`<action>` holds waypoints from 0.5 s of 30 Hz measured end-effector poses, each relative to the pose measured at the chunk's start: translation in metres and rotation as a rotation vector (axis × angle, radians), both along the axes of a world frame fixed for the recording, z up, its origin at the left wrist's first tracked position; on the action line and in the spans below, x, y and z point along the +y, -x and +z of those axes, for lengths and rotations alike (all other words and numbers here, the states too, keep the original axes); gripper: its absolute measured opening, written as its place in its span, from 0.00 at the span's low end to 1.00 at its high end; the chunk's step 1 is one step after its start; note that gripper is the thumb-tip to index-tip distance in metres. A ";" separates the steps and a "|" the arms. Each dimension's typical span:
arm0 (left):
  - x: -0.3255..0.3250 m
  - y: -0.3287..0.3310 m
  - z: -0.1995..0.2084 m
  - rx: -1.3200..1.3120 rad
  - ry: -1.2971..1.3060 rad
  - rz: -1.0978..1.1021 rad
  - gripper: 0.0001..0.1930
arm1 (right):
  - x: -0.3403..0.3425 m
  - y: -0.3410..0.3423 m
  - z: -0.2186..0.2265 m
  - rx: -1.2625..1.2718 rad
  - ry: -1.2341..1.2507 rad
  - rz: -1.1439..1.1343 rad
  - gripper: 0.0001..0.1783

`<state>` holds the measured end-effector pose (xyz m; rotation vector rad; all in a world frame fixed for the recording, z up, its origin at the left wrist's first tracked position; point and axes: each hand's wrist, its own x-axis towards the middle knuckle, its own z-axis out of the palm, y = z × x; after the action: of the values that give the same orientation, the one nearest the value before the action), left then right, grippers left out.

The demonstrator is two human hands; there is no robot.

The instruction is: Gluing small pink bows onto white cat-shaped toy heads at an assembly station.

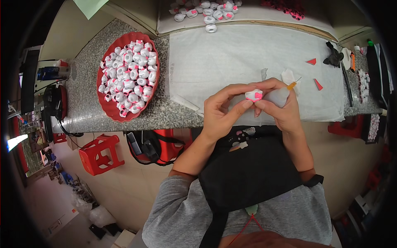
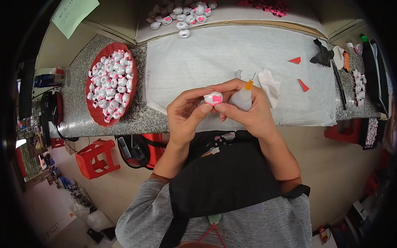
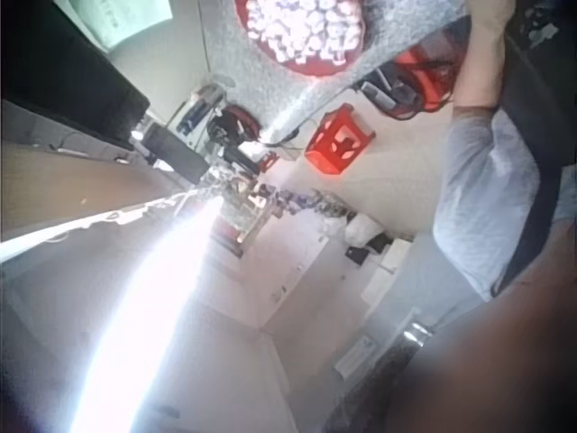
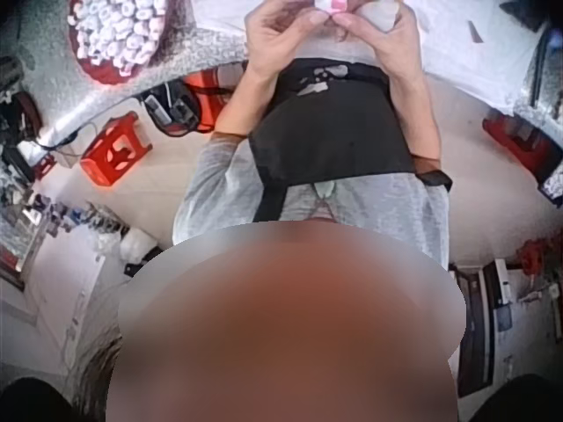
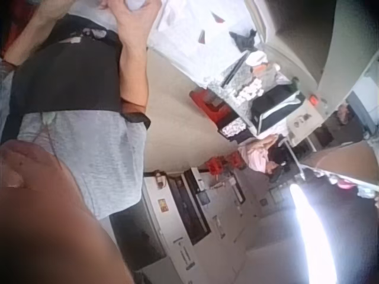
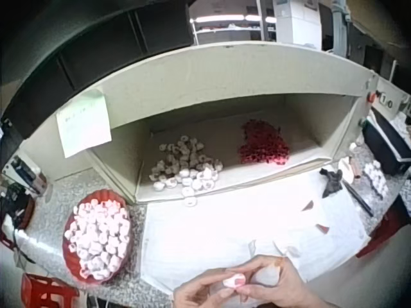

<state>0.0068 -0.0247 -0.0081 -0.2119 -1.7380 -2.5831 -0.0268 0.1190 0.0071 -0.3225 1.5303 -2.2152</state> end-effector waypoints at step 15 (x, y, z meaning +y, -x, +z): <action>0.000 0.002 -0.004 -0.031 -0.168 -0.032 0.13 | -0.002 0.000 -0.001 -0.086 -0.010 0.035 0.13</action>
<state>0.0046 -0.0245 -0.0125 -0.1981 -1.5280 -2.7513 -0.0268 0.1174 0.0064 -0.2461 1.4790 -2.1658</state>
